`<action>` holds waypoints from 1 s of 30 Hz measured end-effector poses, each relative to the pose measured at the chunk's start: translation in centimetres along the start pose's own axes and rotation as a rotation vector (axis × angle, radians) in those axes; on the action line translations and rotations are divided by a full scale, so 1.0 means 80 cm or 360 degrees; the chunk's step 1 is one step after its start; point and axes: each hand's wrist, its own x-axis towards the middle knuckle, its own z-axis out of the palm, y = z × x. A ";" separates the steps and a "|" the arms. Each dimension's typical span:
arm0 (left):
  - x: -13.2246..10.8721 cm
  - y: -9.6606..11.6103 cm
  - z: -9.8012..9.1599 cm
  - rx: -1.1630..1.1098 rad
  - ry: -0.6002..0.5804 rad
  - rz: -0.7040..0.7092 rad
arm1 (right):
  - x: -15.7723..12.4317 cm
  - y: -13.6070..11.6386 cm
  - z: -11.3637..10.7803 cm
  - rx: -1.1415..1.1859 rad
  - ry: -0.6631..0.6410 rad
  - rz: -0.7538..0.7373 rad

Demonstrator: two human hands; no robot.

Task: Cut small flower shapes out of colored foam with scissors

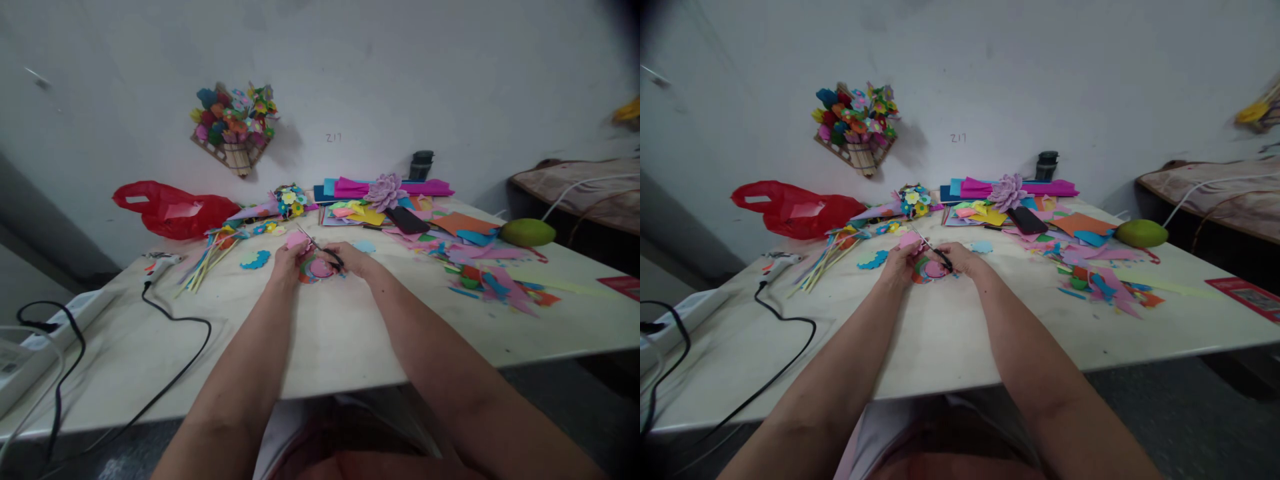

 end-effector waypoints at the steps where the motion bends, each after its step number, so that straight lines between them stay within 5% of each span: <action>1: 0.000 0.000 0.000 0.0001 -0.0003 -0.0004 | 0.000 0.000 0.000 0.0004 0.0003 0.0000; 30: -0.003 0.005 -0.007 0.0309 -0.0228 -0.0029 | -0.003 0.010 -0.019 0.0144 -0.0092 -0.0002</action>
